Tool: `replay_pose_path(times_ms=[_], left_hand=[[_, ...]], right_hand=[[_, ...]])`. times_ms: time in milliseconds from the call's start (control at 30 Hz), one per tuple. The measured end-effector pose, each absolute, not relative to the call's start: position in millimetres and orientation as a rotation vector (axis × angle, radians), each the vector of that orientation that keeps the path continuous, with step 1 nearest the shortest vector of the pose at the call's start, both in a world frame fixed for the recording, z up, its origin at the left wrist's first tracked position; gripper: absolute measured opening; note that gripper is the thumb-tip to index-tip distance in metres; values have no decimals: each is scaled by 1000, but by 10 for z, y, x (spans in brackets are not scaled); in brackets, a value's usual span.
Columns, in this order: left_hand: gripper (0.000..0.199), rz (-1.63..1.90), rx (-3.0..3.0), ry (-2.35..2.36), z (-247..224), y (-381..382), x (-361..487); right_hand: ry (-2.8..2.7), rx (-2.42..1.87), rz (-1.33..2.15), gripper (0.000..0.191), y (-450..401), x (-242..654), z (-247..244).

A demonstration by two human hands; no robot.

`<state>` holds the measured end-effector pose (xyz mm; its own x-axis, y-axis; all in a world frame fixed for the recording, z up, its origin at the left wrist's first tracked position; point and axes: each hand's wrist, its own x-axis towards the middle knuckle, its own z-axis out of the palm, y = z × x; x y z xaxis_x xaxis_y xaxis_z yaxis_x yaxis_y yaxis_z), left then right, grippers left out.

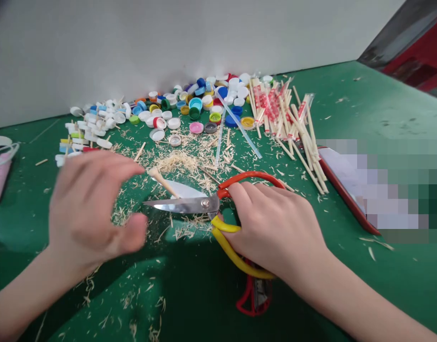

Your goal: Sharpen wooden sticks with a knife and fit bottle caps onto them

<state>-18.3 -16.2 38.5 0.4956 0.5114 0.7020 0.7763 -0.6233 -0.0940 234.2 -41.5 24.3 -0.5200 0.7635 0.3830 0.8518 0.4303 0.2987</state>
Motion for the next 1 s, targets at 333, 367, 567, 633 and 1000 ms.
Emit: replay_pose_path(times_ms=[333,367,567,633,1000], left_hand=[[57,-526,-2365,-992,334,-243,-14],[59,-520,-2368,-992,342,-236,-16],[63,-483,-2382,-1042,354,-209,-22],[62,-508,-2398,-1026,342,-204,-26],[37,-541,-2389,-883,319,-200,-53]], right_hand=[[-2462,-1321,-602,15,-540,2188,164],[-2466,-1323,-596,15,-542,2183,163],[-2466,-1320,-605,12,-544,2159,181],[-2470,-1312,-599,10,-549,2156,184],[-2528,-1254,-603,11,-565,2154,187]])
